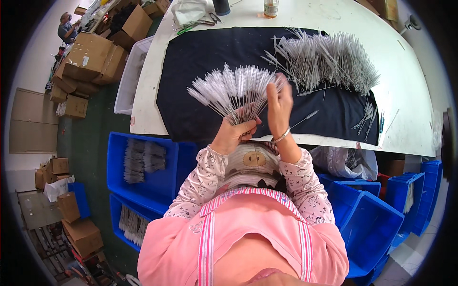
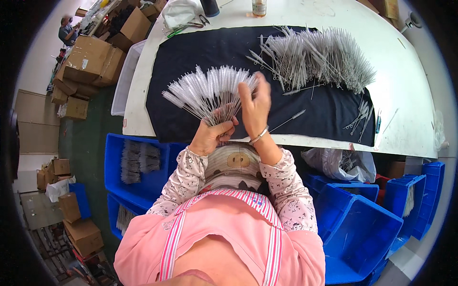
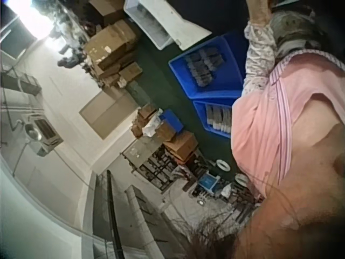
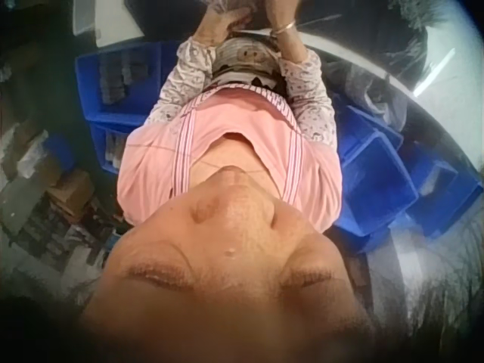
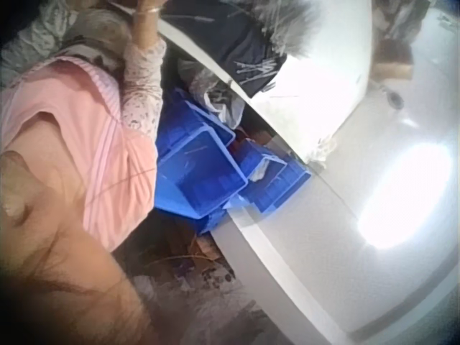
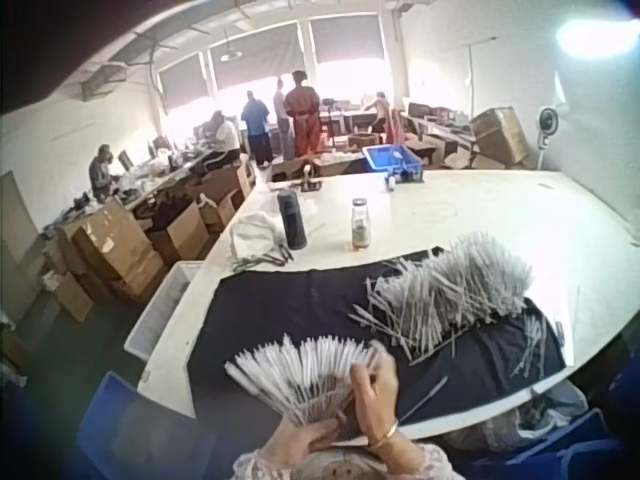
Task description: The person gathers loose white wire brushes from a table and aligns them into neat bundles. They hold the bundles in their hands, occasionally adjusting the alignment, and place the finished bundles onto a black mat on the table. The process involves repetitive picking, aligning, and placing of the brushes.
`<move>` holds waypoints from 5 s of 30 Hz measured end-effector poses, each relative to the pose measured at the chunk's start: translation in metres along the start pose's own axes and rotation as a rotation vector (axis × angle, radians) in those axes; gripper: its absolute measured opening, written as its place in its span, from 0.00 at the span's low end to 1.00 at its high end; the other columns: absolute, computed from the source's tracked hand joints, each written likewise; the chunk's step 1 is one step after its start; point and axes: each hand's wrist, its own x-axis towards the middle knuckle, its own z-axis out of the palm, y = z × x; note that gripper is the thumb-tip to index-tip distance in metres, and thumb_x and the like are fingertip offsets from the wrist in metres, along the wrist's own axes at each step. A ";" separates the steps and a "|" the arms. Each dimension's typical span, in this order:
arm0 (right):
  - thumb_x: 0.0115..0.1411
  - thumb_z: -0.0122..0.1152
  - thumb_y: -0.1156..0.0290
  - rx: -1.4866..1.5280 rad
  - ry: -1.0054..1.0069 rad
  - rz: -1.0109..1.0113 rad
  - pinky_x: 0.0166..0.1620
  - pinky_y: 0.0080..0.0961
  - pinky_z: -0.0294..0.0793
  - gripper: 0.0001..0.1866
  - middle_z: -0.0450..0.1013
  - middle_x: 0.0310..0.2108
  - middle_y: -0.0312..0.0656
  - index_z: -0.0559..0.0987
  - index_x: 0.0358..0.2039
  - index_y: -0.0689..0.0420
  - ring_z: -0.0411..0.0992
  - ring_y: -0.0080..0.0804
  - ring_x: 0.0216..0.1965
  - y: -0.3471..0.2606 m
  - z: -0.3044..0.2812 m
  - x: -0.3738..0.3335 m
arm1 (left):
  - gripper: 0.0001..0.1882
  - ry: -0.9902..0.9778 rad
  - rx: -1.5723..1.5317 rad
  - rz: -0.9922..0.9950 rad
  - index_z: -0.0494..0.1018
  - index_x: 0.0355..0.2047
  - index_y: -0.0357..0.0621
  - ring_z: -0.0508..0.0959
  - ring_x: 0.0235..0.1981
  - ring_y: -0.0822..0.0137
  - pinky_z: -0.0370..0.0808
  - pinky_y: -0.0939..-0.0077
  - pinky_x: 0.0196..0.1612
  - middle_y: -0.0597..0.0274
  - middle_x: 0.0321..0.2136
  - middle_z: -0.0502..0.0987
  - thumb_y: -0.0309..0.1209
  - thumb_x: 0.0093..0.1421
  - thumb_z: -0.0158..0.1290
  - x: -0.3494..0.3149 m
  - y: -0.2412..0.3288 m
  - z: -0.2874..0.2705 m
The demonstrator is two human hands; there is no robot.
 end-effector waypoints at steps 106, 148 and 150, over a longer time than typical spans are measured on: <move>0.55 0.61 0.74 0.692 -0.399 0.766 0.31 0.21 0.71 0.16 0.75 0.32 0.39 0.73 0.44 0.64 0.74 0.26 0.30 0.010 0.020 -0.018 | 0.09 0.176 -0.029 0.111 0.64 0.42 0.45 0.78 0.28 0.68 0.68 0.81 0.22 0.61 0.35 0.77 0.28 0.62 0.50 0.001 -0.004 -0.034; 0.56 0.59 0.75 0.786 -0.371 0.786 0.27 0.21 0.75 0.07 0.77 0.27 0.44 0.77 0.33 0.65 0.76 0.28 0.25 -0.004 0.019 -0.026 | 0.26 0.033 0.026 0.045 0.62 0.56 0.45 0.78 0.29 0.71 0.72 0.84 0.22 0.64 0.35 0.76 0.42 0.61 0.52 -0.010 0.003 -0.020; 0.55 0.59 0.74 0.749 -0.381 0.752 0.26 0.20 0.75 0.07 0.77 0.27 0.44 0.77 0.33 0.65 0.76 0.28 0.25 -0.002 0.019 -0.027 | 0.27 0.057 0.079 0.009 0.61 0.56 0.45 0.79 0.29 0.71 0.72 0.84 0.23 0.64 0.34 0.76 0.41 0.60 0.54 -0.010 0.003 -0.022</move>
